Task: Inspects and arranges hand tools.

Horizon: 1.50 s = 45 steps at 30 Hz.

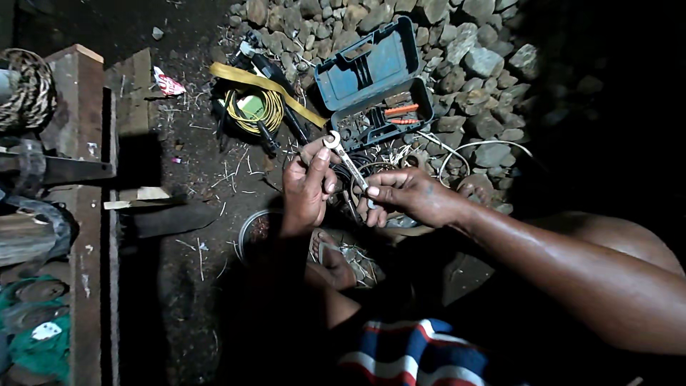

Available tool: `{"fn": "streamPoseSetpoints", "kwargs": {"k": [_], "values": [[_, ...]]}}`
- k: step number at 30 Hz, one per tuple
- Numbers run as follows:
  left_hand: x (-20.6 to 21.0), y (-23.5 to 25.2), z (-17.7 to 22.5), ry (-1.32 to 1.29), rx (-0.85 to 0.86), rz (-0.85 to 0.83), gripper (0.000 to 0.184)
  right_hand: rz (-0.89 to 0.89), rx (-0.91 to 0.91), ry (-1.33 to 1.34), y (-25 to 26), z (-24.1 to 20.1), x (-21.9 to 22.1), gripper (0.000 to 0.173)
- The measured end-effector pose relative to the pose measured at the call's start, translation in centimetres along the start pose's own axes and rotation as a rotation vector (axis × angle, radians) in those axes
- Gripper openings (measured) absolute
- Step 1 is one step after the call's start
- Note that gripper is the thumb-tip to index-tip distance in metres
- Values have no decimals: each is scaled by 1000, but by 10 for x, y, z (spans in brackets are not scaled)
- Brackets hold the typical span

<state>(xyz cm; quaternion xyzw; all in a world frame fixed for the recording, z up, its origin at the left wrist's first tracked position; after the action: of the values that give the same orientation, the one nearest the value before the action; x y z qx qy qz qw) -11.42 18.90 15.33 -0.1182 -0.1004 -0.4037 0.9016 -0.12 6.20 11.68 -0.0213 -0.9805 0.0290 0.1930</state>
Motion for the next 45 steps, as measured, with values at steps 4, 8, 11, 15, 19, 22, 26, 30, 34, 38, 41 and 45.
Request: {"fn": "streamPoseSetpoints", "kwargs": {"k": [4,8,11,15,19,22,26,30,34,38,41,45], "values": [[1,2,0,0,2,4,21,-8,2,52,0,2,2,30],[1,6,-3,0,-3,25,16,-8,-3,98,0,3,3,30],[3,6,-5,-2,-11,19,12,-10,4,101,0,3,3,31],[5,2,-7,-1,-24,11,12,-13,2,95,0,5,5,31],[6,2,-8,5,-28,-21,13,16,21,46,0,6,3,31],[7,4,-10,-12,-20,-30,10,39,27,-16,1,6,1,30],[7,7,-13,-17,-34,-12,11,66,32,-86,1,5,-2,29],[7,8,-14,4,-44,12,14,77,18,-160,2,6,-4,28],[6,9,-15,56,-49,45,11,86,21,-209,3,9,-7,28],[4,8,-17,110,-54,88,12,109,18,-200,5,12,-8,27],[3,8,-16,225,-26,127,14,184,-6,-262,6,9,-12,26],[8,7,-18,380,-9,135,14,316,-85,-584,5,-3,-20,34]]}}
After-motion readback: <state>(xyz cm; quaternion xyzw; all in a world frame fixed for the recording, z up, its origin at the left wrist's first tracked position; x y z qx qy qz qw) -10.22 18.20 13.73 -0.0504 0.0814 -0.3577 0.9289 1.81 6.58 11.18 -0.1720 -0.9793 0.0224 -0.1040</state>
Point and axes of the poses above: each hand's wrist, its own y-axis towards the middle knuckle, its own x-axis out of the palm, z = x × y, the point moved 7 cm from there along y, towards the middle knuckle, and after that the axes turned 7 degrees about -x, right-handed, at the moved point
